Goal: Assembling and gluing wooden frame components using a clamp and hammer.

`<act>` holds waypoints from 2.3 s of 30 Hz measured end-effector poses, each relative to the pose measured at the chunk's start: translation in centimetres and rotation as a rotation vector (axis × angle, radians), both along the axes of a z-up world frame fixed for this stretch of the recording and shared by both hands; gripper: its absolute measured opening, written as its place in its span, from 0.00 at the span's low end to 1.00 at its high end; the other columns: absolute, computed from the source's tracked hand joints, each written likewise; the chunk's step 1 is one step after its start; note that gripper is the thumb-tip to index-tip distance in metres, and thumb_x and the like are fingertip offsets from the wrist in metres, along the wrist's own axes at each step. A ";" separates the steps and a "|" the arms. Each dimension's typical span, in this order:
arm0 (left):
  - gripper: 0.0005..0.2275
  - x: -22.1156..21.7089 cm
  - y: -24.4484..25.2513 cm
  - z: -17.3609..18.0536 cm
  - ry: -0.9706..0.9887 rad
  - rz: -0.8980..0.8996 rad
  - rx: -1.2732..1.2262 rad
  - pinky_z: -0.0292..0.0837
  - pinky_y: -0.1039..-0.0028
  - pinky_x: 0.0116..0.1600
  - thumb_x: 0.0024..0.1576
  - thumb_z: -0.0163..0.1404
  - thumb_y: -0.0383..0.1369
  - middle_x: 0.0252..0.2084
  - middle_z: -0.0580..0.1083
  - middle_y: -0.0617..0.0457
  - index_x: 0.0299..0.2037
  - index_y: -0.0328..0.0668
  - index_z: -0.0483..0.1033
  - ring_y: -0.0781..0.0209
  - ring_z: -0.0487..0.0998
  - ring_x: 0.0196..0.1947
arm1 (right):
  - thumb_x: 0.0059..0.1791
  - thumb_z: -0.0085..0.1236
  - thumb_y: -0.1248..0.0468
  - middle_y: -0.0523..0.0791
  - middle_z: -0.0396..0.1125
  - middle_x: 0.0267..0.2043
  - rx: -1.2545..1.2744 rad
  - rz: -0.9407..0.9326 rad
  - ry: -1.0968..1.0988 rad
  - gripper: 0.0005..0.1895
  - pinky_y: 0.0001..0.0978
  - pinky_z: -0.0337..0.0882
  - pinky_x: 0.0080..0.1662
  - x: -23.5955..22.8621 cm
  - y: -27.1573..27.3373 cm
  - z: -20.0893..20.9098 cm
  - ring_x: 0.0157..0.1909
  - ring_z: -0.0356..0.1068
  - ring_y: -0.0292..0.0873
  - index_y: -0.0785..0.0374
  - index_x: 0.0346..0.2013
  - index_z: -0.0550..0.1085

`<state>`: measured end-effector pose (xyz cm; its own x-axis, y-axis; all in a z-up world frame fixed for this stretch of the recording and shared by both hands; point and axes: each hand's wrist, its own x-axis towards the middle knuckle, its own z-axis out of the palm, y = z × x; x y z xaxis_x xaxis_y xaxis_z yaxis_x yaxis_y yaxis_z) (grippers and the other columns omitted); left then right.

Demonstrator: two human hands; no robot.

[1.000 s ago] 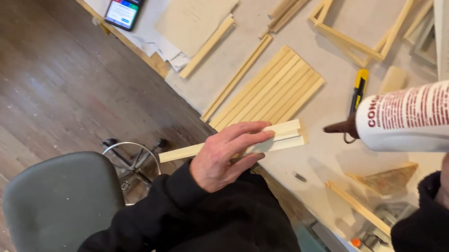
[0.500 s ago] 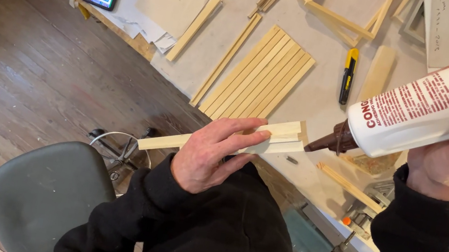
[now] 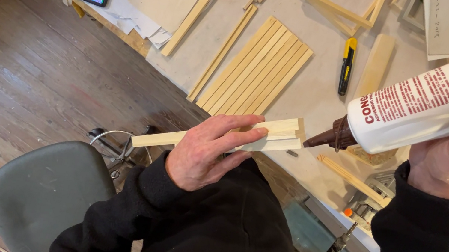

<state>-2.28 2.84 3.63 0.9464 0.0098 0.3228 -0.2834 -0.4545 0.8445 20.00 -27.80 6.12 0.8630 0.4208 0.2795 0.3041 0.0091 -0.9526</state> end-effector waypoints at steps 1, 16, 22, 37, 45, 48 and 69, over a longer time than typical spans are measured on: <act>0.23 0.0 0.0 0.1 0.001 0.001 0.001 0.75 0.64 0.61 0.57 0.59 0.25 0.64 0.72 0.47 0.64 0.44 0.71 0.50 0.77 0.58 | 0.61 0.55 0.41 0.46 0.68 0.48 0.001 0.001 0.001 0.29 0.41 0.77 0.61 0.0 0.1 0.0 0.52 0.78 0.41 0.62 0.61 0.66; 0.23 0.0 -0.1 0.2 0.011 -0.003 0.002 0.75 0.64 0.60 0.57 0.59 0.25 0.64 0.72 0.47 0.64 0.44 0.71 0.49 0.77 0.58 | 0.64 0.51 0.44 0.48 0.68 0.49 -0.003 -0.011 0.105 0.28 0.37 0.81 0.57 -0.6 -0.1 0.5 0.50 0.75 0.42 0.65 0.64 0.65; 0.24 0.1 -0.2 0.0 0.017 -0.022 0.008 0.75 0.64 0.60 0.56 0.59 0.25 0.64 0.72 0.46 0.64 0.44 0.71 0.48 0.77 0.57 | 0.63 0.52 0.43 0.46 0.68 0.50 -0.049 0.027 -0.006 0.28 0.34 0.80 0.51 0.0 0.3 0.4 0.51 0.76 0.41 0.62 0.65 0.64; 0.24 0.4 0.2 -0.4 -0.007 -0.054 -0.044 0.74 0.62 0.62 0.57 0.59 0.25 0.64 0.71 0.45 0.64 0.43 0.70 0.46 0.76 0.60 | 0.63 0.57 0.47 0.50 0.71 0.49 -0.022 0.022 -0.084 0.24 0.41 0.76 0.52 6.3 -0.8 -2.8 0.47 0.77 0.47 0.62 0.58 0.63; 0.22 -1.0 1.9 -1.0 0.101 0.077 0.013 0.75 0.64 0.55 0.54 0.58 0.24 0.63 0.73 0.46 0.61 0.40 0.73 0.49 0.77 0.51 | 0.59 0.63 0.57 0.53 0.69 0.52 -0.489 0.255 -0.004 0.24 0.43 0.78 0.58 15.2 7.0 0.1 0.52 0.76 0.49 0.66 0.63 0.66; 0.22 -1.8 2.5 -1.8 0.085 0.122 0.027 0.74 0.64 0.55 0.53 0.58 0.24 0.63 0.72 0.46 0.60 0.38 0.73 0.48 0.77 0.51 | 0.45 0.70 0.55 0.54 0.73 0.45 -1.190 0.328 -0.129 0.38 0.45 0.79 0.45 14.9 13.1 -1.4 0.40 0.77 0.51 0.63 0.64 0.63; 0.23 -2.1 5.2 -2.0 0.105 0.113 -0.051 0.72 0.65 0.55 0.55 0.57 0.24 0.64 0.73 0.48 0.62 0.43 0.71 0.50 0.77 0.54 | 0.57 0.62 0.61 0.45 0.70 0.37 -0.877 0.552 -0.497 0.13 0.35 0.69 0.45 7.0 18.8 -8.5 0.39 0.69 0.40 0.58 0.57 0.79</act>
<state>-4.38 8.07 1.63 0.9668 0.1322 0.2188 -0.1419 -0.4345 0.8894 27.01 -9.01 -2.41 0.3771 0.9254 -0.0381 0.8090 -0.3491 -0.4729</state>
